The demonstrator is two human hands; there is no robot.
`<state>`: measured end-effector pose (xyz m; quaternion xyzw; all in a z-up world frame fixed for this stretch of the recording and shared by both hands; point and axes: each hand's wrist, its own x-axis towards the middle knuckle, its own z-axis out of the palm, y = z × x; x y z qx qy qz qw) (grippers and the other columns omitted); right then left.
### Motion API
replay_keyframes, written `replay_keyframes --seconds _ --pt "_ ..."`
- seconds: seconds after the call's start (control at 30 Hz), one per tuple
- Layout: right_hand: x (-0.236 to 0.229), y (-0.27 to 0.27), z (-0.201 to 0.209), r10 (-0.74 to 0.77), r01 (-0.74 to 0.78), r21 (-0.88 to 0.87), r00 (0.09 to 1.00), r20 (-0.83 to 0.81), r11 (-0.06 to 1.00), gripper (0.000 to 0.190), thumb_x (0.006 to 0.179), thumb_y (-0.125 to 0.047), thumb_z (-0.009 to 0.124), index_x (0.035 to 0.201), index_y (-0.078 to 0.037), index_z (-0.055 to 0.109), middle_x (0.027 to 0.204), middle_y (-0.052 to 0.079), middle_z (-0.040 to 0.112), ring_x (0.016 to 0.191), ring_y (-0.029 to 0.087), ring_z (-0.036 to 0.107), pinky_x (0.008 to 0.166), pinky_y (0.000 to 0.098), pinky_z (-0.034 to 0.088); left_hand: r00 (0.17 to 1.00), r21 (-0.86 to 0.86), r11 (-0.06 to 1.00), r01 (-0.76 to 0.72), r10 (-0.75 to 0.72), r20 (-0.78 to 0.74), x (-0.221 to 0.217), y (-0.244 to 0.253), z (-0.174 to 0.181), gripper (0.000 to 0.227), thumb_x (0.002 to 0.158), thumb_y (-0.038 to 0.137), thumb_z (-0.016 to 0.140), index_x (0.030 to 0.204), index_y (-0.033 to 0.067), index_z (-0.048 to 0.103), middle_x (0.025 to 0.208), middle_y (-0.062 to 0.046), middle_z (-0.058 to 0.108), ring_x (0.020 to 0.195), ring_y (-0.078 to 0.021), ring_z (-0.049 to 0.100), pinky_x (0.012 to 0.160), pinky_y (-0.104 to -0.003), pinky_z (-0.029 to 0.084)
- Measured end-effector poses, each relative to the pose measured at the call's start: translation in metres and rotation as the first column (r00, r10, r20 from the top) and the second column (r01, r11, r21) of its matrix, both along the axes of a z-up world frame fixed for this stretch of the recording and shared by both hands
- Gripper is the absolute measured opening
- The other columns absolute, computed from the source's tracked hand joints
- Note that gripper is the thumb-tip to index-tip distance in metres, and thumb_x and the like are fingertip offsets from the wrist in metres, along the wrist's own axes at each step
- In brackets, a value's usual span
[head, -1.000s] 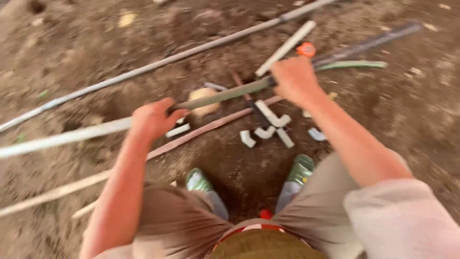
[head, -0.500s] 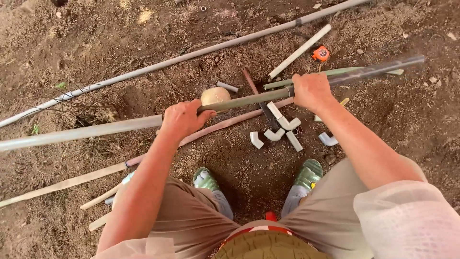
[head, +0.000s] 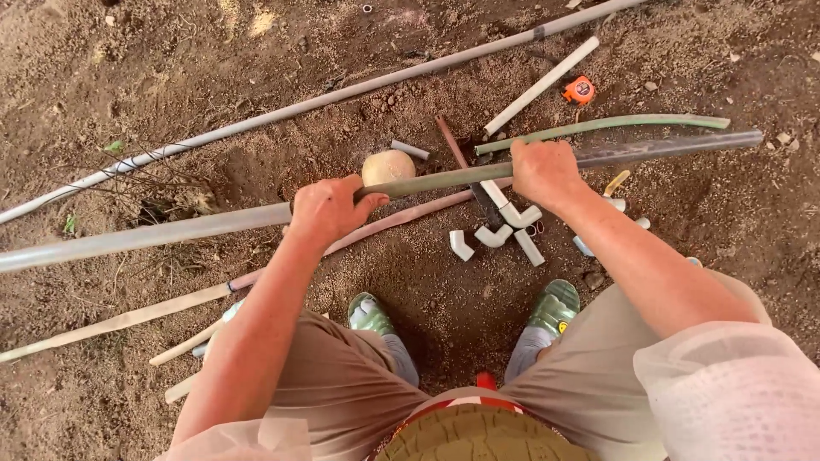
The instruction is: A person sits on the ground and uses a hacksaw blade to cut a green hose, then attempts to fit the hose onto various PVC pipe segments and connectors.
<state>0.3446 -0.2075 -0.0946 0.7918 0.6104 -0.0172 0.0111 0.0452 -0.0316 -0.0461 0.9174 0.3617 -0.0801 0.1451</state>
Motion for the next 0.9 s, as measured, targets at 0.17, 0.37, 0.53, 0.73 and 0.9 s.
replay_keyframes --seconds 0.17,0.37,0.53,0.73,0.9 --pt "0.009 -0.001 0.001 -0.026 0.025 -0.063 1.0 -0.012 0.998 0.01 0.082 -0.012 0.061 0.075 -0.007 0.057 0.053 0.003 0.051 0.051 0.023 0.058 0.064 0.0399 0.049 0.993 0.165 0.984 0.068 -0.082 0.084 0.002 -0.018 -0.007 0.045 0.087 0.061 0.05 0.076 0.0187 0.058 0.058 -0.002 0.055 0.056 -0.0189 0.062 0.055 -0.033 0.05" --pt "0.015 0.003 0.006 0.061 -0.061 -0.002 0.995 -0.074 0.998 0.009 0.076 -0.006 0.065 0.08 -0.003 0.058 0.059 0.008 0.055 0.058 0.025 0.061 0.062 0.0396 0.051 0.969 0.251 0.963 0.098 -0.15 0.197 -0.005 -0.013 0.002 0.041 0.085 0.056 0.056 0.075 0.0163 0.059 0.057 -0.006 0.057 0.058 -0.0242 0.064 0.056 -0.037 0.05" --pt "-0.014 0.016 0.008 0.249 -0.238 0.12 0.965 -0.087 0.964 0.003 0.086 -0.009 0.056 0.084 -0.007 0.056 0.06 0.004 0.051 0.053 0.018 0.054 0.057 0.0303 0.048 0.986 0.148 0.984 0.096 -0.114 0.119 -0.003 -0.002 -0.002 0.04 0.087 0.056 0.055 0.073 0.0193 0.06 0.053 0.001 0.056 0.053 -0.0155 0.062 0.057 -0.028 0.049" --pt "-0.019 0.008 -0.01 0.25 -0.248 0.151 0.968 0.006 0.957 0.007 0.087 -0.005 0.051 0.082 -0.007 0.048 0.051 0.007 0.046 0.041 0.019 0.051 0.043 0.0311 0.041 0.996 0.013 0.996 0.089 -0.089 -0.008 0.013 -0.009 -0.007 0.049 0.087 0.065 0.047 0.076 0.0195 0.059 0.053 0.001 0.054 0.053 -0.015 0.06 0.056 -0.029 0.049" --pt "-0.006 0.008 -0.028 0.099 -0.097 0.062 0.995 -0.027 0.993 0.01 0.087 -0.01 0.043 0.082 -0.006 0.05 0.056 0.012 0.055 0.051 0.032 0.059 0.047 0.0438 0.041 0.996 -0.007 0.996 0.089 -0.089 -0.019 0.026 -0.041 0.014 0.041 0.095 0.053 0.044 0.085 0.0167 0.061 0.057 0.002 0.053 0.052 -0.0116 0.057 0.052 -0.025 0.047"
